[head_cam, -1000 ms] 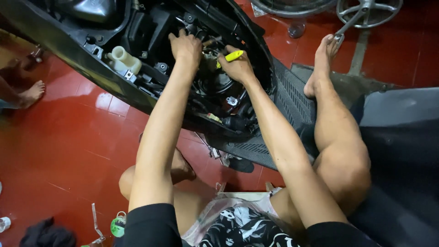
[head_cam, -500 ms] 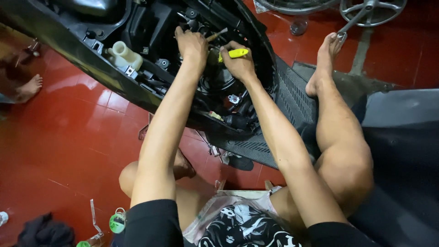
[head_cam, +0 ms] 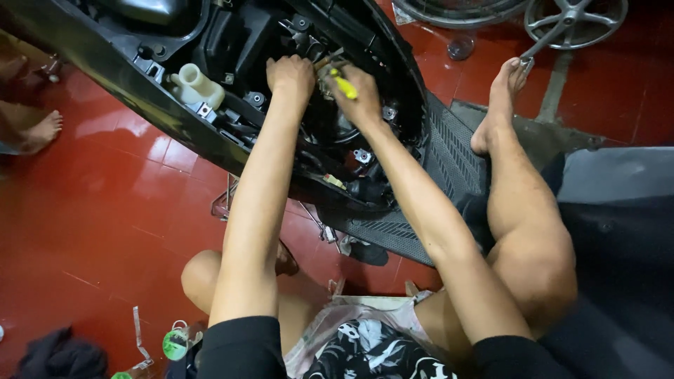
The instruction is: Servicing a motorcycle engine by cleaning internal components with a brush and inspecting parts.
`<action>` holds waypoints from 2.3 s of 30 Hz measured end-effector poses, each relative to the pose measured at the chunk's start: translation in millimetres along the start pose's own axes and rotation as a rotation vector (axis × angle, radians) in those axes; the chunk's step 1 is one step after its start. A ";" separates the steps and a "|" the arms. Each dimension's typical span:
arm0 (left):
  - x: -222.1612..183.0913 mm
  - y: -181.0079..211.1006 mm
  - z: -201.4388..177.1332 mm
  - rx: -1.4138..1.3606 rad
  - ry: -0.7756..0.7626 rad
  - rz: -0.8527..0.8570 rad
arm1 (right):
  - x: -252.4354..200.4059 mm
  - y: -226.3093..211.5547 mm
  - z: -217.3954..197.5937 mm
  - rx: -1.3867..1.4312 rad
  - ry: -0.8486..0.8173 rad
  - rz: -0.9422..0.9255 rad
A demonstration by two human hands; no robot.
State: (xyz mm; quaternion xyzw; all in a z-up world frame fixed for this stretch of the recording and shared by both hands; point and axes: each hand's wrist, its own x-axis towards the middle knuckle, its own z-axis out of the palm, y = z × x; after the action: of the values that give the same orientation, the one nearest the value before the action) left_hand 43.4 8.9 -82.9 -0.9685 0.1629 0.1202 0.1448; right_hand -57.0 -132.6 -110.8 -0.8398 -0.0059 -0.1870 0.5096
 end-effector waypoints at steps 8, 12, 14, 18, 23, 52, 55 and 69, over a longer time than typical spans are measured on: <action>-4.8 4.0 -3.8 -0.093 -0.076 -0.103 | 34.4 -6.7 -1.8 -0.555 -0.352 0.062; -3.0 7.5 1.2 -0.097 -0.044 -0.118 | 29.9 -1.8 -4.3 -0.700 -0.262 -0.077; -7.2 7.7 -8.1 -0.061 -0.089 -0.121 | 24.2 -8.8 -17.5 -0.098 -0.163 -0.294; 3.4 9.1 -1.5 -0.083 -0.093 -0.158 | 20.5 -25.5 -16.9 -0.238 -0.258 0.142; -4.3 13.5 -6.3 -0.090 -0.097 -0.122 | 23.3 -28.6 -17.7 -0.287 -0.194 -0.250; 1.1 27.8 -15.1 -0.143 -0.057 -0.136 | 45.3 8.8 -28.6 -0.711 -0.454 -0.142; -5.2 27.6 -11.9 -0.123 -0.074 -0.134 | 58.7 -27.9 -27.6 -0.867 -0.600 -0.061; 4.3 28.6 -8.3 -0.151 -0.042 -0.179 | 32.7 -12.3 -39.6 -0.453 -0.423 -0.316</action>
State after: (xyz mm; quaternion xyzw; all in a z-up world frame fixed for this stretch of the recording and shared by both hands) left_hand 38.9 -20.8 -83.3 -0.9846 0.0631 0.1390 0.0852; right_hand -41.3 -166.6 -73.6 -0.9404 -0.1997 -0.0819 0.2627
